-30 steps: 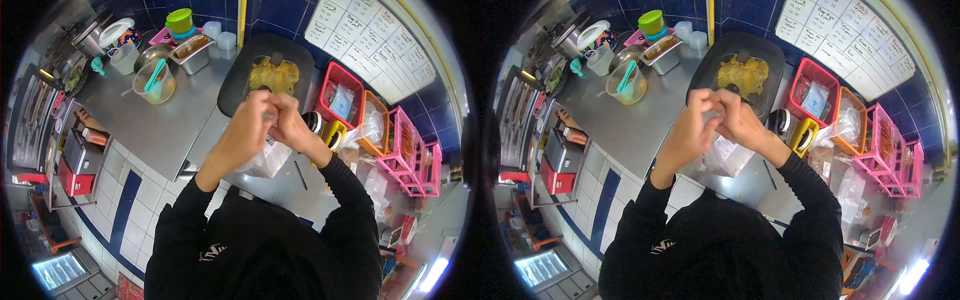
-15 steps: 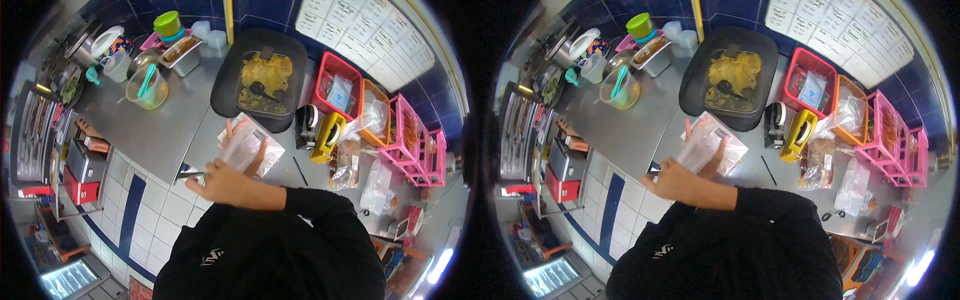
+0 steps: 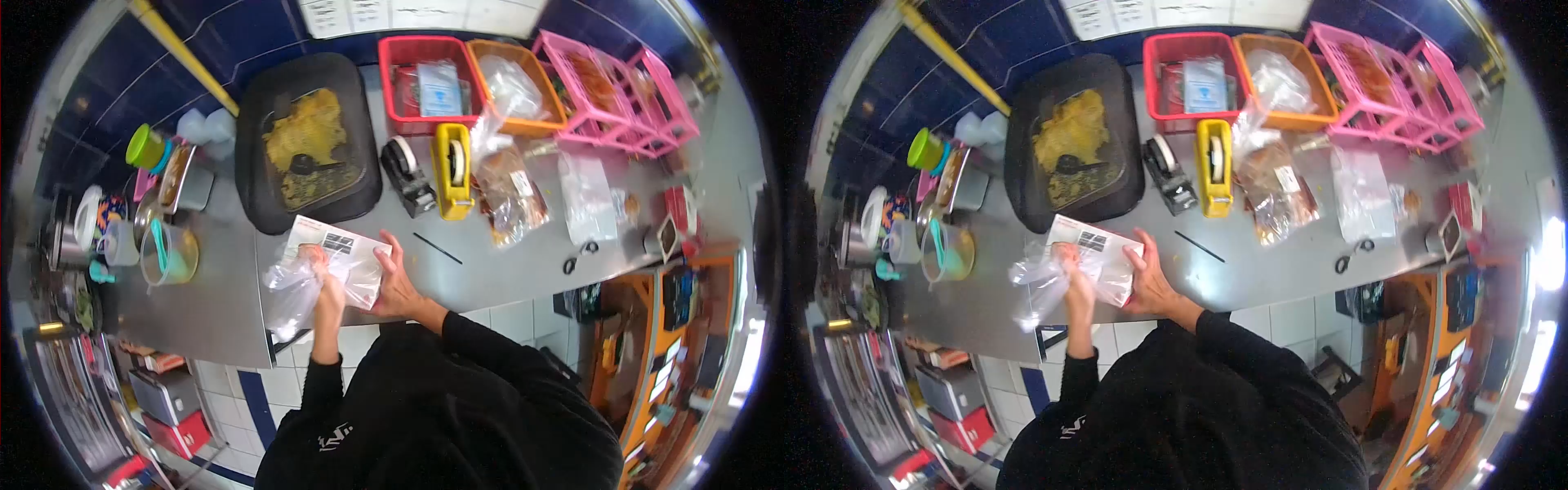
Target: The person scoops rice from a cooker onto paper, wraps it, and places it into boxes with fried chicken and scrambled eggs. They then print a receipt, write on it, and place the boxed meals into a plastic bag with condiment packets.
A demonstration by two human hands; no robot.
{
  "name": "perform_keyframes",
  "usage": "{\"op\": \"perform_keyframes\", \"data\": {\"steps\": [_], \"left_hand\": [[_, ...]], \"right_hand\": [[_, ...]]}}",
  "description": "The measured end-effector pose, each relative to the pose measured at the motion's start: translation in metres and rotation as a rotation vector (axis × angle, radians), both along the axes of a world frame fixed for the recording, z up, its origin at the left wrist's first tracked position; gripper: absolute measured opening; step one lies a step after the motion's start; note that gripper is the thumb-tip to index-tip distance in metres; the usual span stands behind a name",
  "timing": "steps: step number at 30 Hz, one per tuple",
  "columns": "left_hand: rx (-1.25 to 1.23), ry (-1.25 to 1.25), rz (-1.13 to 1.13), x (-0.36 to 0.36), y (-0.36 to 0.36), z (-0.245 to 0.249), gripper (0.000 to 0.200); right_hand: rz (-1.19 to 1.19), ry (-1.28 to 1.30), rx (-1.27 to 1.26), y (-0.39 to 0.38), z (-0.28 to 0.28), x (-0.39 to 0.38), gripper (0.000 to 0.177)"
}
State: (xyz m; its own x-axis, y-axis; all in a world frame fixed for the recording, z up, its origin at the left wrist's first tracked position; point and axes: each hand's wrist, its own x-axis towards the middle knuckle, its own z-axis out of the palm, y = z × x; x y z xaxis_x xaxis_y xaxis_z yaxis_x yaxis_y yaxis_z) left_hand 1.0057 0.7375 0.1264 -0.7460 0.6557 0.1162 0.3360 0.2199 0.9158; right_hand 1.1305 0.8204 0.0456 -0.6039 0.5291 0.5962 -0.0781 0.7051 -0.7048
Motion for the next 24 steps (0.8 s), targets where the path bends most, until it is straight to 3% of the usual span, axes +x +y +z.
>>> {"op": "perform_keyframes", "data": {"steps": [2, 5, 6, 7, 8, 10, 11, 12, 13, 14, 15, 18, 20, 22, 24], "left_hand": [[-0.068, 0.052, -0.179, -0.005, 0.003, 0.032, 0.014], [-0.124, 0.909, -0.606, 0.008, 0.022, 0.089, 0.009], [0.024, 0.905, -0.672, 0.017, 0.041, 0.112, 0.013], [0.122, 0.887, -0.730, 0.031, 0.057, 0.119, 0.016], [0.217, 0.870, -0.790, 0.045, 0.074, 0.127, 0.019], [0.308, 0.808, -0.874, 0.075, 0.100, 0.122, 0.022], [0.027, 0.666, -0.941, 0.087, 0.104, 0.122, 0.027], [-0.112, 0.686, -0.948, 0.102, 0.102, 0.120, 0.030], [-0.254, 0.713, -0.957, 0.116, 0.100, 0.117, 0.033], [-0.253, 0.911, -0.918, 0.133, 0.097, 0.111, 0.032], [-0.252, 1.110, -0.870, 0.150, 0.095, 0.105, 0.032], [-0.242, 1.711, -0.686, 0.203, 0.100, 0.085, 0.029], [-0.381, 1.403, -0.514, 0.241, 0.112, 0.053, 0.028], [-0.584, 0.374, -0.257, 0.283, 0.129, -0.011, 0.028], [-0.510, 0.494, -0.270, 0.300, 0.136, -0.021, 0.031]], "right_hand": [[0.184, -0.071, -0.194, 0.022, 0.044, 0.028, 0.118], [0.524, -0.147, -0.321, 0.096, 0.127, 0.073, 0.098], [0.640, -0.118, -0.364, 0.119, 0.134, 0.079, 0.094], [0.595, -0.189, -0.469, 0.142, 0.134, 0.082, 0.083], [0.417, -0.159, -0.346, 0.162, 0.140, 0.084, 0.067], [-0.166, -0.333, -0.153, 0.208, 0.119, 0.095, 0.038], [-0.373, -0.344, -0.248, 0.237, 0.102, 0.109, 0.031], [-0.368, -0.196, -0.161, 0.259, 0.113, 0.137, 0.025], [-0.551, -0.229, -0.032, 0.295, 0.094, 0.166, 0.018], [-0.683, -0.206, -0.125, 0.316, 0.093, 0.191, 0.013], [-0.725, -0.184, -0.057, 0.343, 0.078, 0.224, 0.010], [-0.493, -0.394, 0.016, 0.388, 0.037, 0.278, 0.007], [-0.425, -0.496, 0.105, 0.394, 0.031, 0.292, 0.007], [-0.423, -0.561, 0.233, 0.392, 0.039, 0.281, 0.009], [-0.370, -0.521, 0.365, 0.401, 0.033, 0.273, 0.006]]}}
